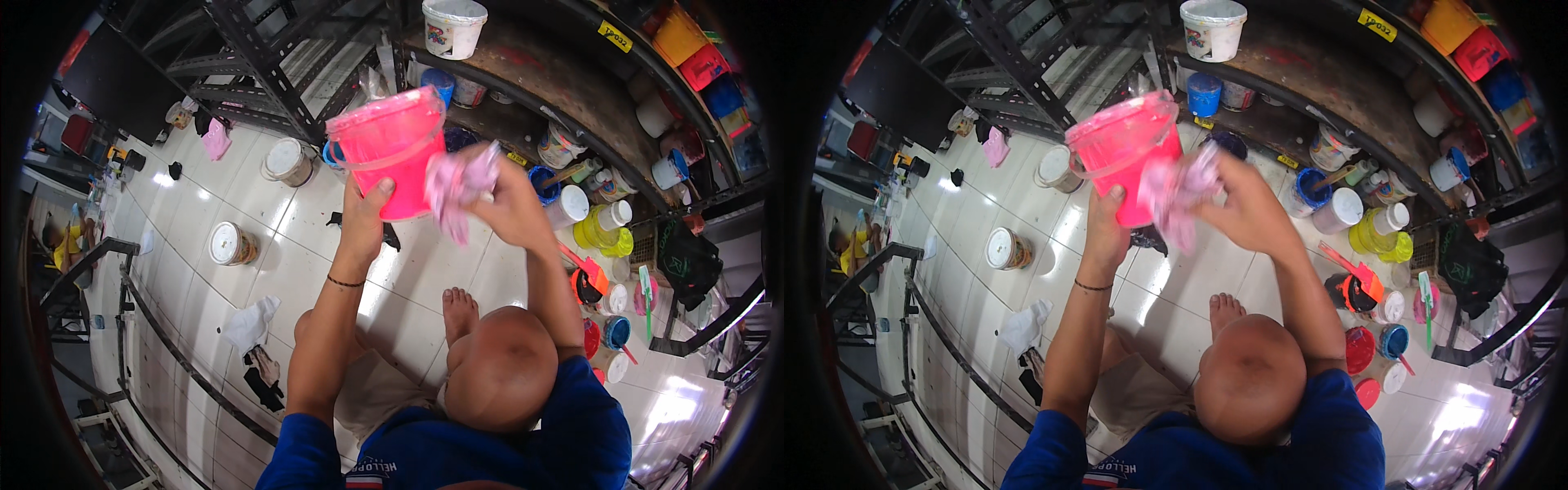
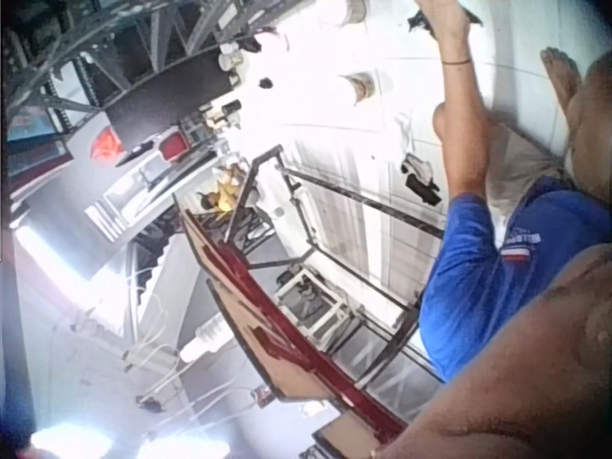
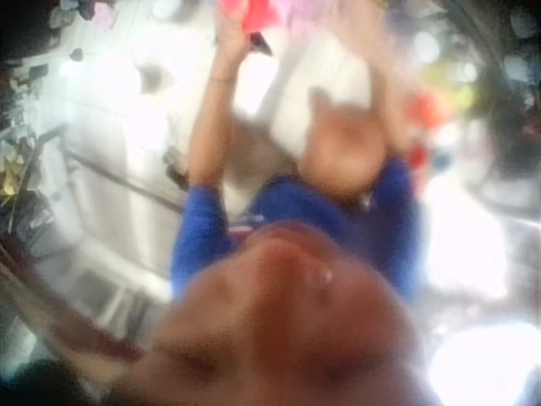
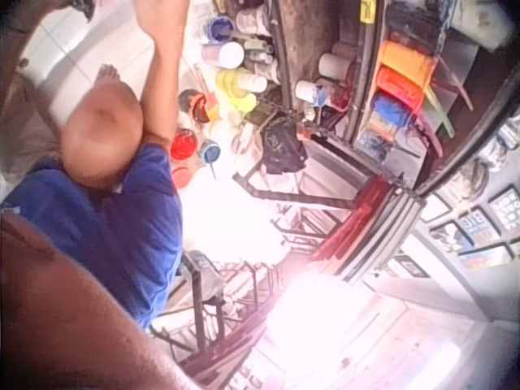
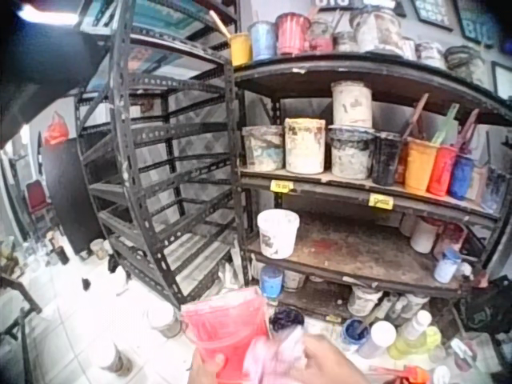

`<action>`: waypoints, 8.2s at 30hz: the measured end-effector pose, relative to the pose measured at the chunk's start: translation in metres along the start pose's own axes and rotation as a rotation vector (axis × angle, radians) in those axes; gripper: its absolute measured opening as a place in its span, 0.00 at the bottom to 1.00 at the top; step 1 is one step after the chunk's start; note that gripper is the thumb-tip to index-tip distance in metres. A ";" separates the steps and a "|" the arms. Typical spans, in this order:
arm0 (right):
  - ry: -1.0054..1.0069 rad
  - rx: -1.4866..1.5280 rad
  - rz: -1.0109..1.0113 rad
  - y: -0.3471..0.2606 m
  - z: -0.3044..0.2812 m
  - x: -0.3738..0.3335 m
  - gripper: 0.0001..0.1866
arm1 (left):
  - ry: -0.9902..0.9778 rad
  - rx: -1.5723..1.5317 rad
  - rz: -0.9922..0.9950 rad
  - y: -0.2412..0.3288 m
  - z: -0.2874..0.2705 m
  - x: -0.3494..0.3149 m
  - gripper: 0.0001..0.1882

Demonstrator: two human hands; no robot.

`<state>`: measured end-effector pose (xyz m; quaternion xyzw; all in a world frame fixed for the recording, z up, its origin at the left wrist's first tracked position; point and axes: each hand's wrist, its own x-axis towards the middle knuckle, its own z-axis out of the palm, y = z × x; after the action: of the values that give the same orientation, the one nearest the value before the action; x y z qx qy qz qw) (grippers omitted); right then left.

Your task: The person cleans ink containers and small bottles by hand using a black cloth, then picks up several containers from a shelf.

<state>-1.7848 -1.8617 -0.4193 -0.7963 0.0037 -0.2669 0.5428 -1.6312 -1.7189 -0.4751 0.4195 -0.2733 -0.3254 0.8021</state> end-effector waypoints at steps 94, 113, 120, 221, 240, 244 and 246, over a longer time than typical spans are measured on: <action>0.261 -0.487 -0.220 -0.002 -0.009 0.042 0.18 | 0.230 0.179 0.194 0.076 0.012 -0.020 0.27; 0.048 -0.056 -0.178 -0.133 0.072 0.075 0.21 | 0.088 -0.032 0.255 0.084 0.001 -0.063 0.36; 0.005 -0.661 -0.727 -0.132 0.088 0.072 0.26 | 0.198 0.006 0.337 0.097 0.025 -0.074 0.31; 0.369 -0.429 0.739 0.249 -0.013 -0.136 0.28 | 0.207 0.648 -0.410 -0.197 -0.104 -0.111 0.17; 0.460 -0.340 0.673 0.212 -0.013 -0.154 0.25 | 1.392 1.495 -0.542 -0.009 -0.380 -0.374 0.14; 0.458 -0.370 0.637 0.204 -0.021 -0.153 0.24 | 1.602 1.554 -0.735 -0.013 -0.371 -0.411 0.23; 0.455 -0.350 0.632 0.201 -0.016 -0.146 0.23 | 1.651 1.483 -0.868 -0.008 -0.378 -0.425 0.28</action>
<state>-1.8601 -1.9145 -0.6509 -0.7569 0.4125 -0.2514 0.4401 -1.6359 -1.2152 -0.7405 0.9210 0.3688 0.0361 0.1203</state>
